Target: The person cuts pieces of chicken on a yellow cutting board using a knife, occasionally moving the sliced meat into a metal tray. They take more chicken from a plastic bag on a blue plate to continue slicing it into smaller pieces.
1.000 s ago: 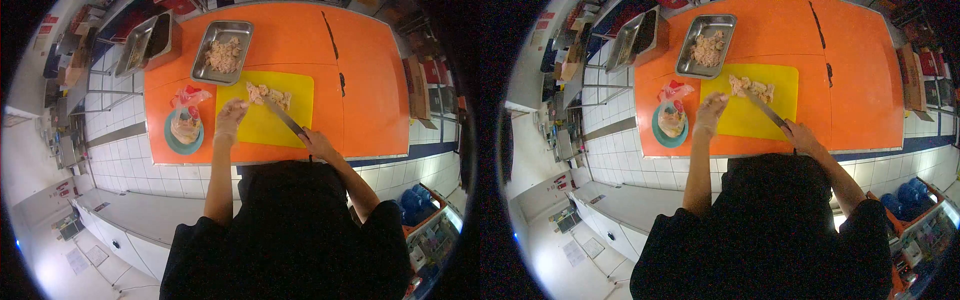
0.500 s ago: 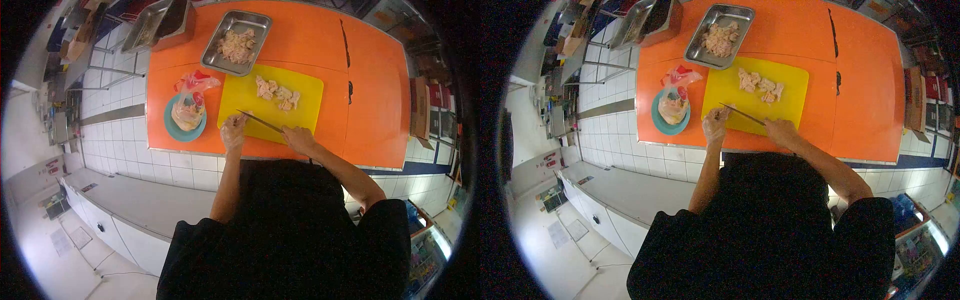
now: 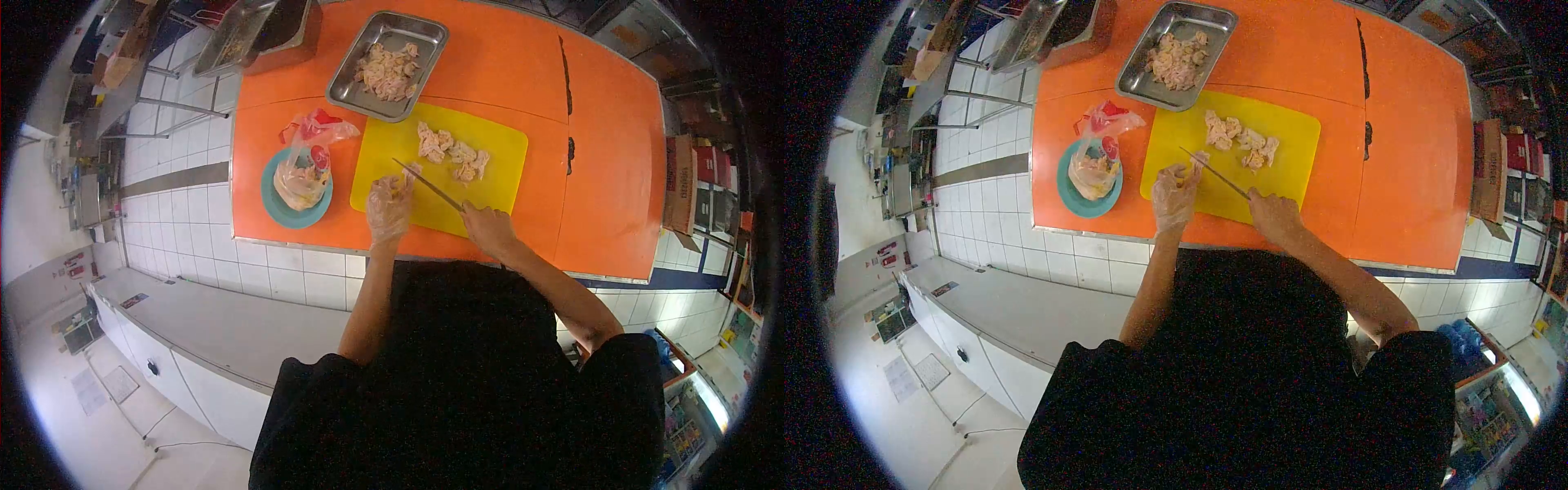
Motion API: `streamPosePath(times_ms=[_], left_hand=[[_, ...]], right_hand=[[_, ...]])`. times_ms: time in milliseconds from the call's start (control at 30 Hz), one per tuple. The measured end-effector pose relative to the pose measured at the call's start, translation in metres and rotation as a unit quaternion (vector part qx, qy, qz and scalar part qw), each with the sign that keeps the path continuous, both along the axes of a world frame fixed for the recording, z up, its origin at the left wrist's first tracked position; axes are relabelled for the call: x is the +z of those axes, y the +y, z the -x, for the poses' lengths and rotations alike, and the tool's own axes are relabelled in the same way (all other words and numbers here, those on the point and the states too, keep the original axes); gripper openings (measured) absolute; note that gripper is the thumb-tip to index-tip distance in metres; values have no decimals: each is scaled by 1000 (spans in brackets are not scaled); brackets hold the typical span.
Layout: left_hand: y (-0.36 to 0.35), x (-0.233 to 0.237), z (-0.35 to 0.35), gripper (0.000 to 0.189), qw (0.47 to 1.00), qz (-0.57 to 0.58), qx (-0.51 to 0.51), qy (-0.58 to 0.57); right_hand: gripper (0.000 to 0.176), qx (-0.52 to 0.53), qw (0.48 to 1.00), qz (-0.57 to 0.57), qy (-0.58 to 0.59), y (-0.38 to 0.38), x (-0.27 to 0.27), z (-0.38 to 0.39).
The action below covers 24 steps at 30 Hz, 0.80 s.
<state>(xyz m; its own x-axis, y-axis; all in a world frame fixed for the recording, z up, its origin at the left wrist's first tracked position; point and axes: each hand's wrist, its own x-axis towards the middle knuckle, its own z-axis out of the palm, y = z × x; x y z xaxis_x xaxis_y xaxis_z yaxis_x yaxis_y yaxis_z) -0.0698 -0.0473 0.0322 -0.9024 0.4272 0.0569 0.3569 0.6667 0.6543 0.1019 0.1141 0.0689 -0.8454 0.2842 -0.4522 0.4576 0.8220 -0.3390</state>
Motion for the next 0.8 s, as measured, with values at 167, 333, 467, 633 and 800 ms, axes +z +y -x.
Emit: streamPosePath(times_ms=[167,333,467,633,800], left_hand=[[8,-18,-4,29,999,-14,-42,-29],[5,-20,-8,24,999,5,-45,-24],[3,-31,-5,23,997,22,-65,-17],[1,-34,-6,21,998,-36,-43,-21],[-1,-14,-7,26,986,-94,22,-139]], right_hand=[[23,38,998,-49,29,-2,-40,-5],[23,26,998,3,64,-8,-47,48],[28,33,993,3,110,-18,-51,108],[28,21,995,9,99,-9,-51,83],[26,49,999,-22,9,17,-47,-22]])
